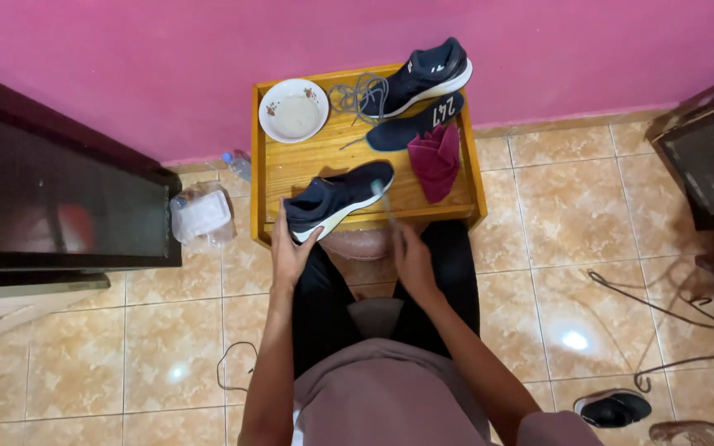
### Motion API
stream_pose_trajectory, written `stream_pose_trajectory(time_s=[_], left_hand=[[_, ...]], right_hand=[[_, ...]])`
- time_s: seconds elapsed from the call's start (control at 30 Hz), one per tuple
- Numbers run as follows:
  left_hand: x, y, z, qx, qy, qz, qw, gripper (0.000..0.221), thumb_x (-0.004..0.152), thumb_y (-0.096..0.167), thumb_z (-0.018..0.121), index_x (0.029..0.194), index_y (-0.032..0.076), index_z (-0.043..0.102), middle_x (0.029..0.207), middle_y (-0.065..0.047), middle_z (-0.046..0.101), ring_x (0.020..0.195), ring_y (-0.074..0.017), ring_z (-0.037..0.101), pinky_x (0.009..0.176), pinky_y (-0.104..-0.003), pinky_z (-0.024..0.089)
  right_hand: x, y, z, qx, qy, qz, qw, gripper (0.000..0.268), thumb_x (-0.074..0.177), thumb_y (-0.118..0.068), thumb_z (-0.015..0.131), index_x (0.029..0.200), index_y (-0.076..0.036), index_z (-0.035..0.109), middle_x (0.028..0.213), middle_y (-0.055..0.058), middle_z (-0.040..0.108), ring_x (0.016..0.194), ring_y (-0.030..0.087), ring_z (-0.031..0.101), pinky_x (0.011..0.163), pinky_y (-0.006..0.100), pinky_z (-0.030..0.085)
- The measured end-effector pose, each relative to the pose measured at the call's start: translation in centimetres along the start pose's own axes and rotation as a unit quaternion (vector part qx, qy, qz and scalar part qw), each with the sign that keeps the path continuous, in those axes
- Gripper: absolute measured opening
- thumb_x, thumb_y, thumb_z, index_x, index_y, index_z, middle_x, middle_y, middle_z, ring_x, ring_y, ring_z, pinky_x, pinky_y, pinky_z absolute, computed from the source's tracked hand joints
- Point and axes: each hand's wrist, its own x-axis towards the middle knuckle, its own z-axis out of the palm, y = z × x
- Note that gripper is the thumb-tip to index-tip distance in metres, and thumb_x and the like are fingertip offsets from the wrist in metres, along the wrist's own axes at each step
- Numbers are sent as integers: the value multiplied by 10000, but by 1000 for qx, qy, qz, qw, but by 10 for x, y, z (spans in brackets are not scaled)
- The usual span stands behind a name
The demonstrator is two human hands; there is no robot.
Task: Wiping a black sneaker with a pink cloth on a small wooden table.
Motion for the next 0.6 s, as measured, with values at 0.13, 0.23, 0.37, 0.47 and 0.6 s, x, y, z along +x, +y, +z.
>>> stream_pose_trajectory(time_s=[0.13, 0.23, 0.37, 0.47, 0.6], left_hand=[[-4, 8, 7, -49, 18, -63, 997, 1009, 863, 470, 789, 1628, 157, 211, 1545, -230, 411, 1440, -370, 406, 1188, -495, 337], [-1, 16, 7, -76, 16, -116, 990, 1028, 854, 550, 757, 1629, 165, 202, 1577, -220, 370, 1463, -344, 378, 1215, -463, 312], [6, 18, 4, -115, -2, -214, 970, 1022, 877, 666, 647, 1638, 184, 163, 1608, -185, 335, 1486, -306, 339, 1236, -432, 285], [9, 21, -4, -129, -17, -244, 961, 1052, 866, 696, 635, 1639, 172, 150, 1600, -220, 338, 1482, -346, 339, 1231, -450, 302], [14, 6, 1, -150, -27, -260, 953, 1076, 858, 746, 609, 1648, 215, 108, 1616, -203, 319, 1483, -343, 339, 1220, -447, 316]], right_hand=[[8, -8, 7, 19, -15, -21, 999, 268, 1097, -142, 485, 1316, -81, 628, 1232, 108, 710, 1161, 285, 673, 1046, 443, 525], [21, -38, 11, -40, 53, -61, 996, 240, 1072, -155, 530, 1236, -11, 631, 1152, 252, 701, 1151, 393, 654, 1011, 502, 524], [11, -90, 17, 186, 2, 19, 982, 337, 990, -187, 537, 1293, -78, 637, 1154, 170, 666, 1159, 315, 593, 1076, 466, 444], [42, -35, 30, 114, 26, -1, 993, 319, 1006, -221, 532, 1280, -131, 667, 1200, 77, 680, 1143, 235, 623, 1046, 395, 468], [32, -10, 46, -143, -34, -216, 965, 368, 1073, -274, 460, 1399, -185, 608, 1277, 139, 687, 1196, 321, 647, 982, 465, 545]])
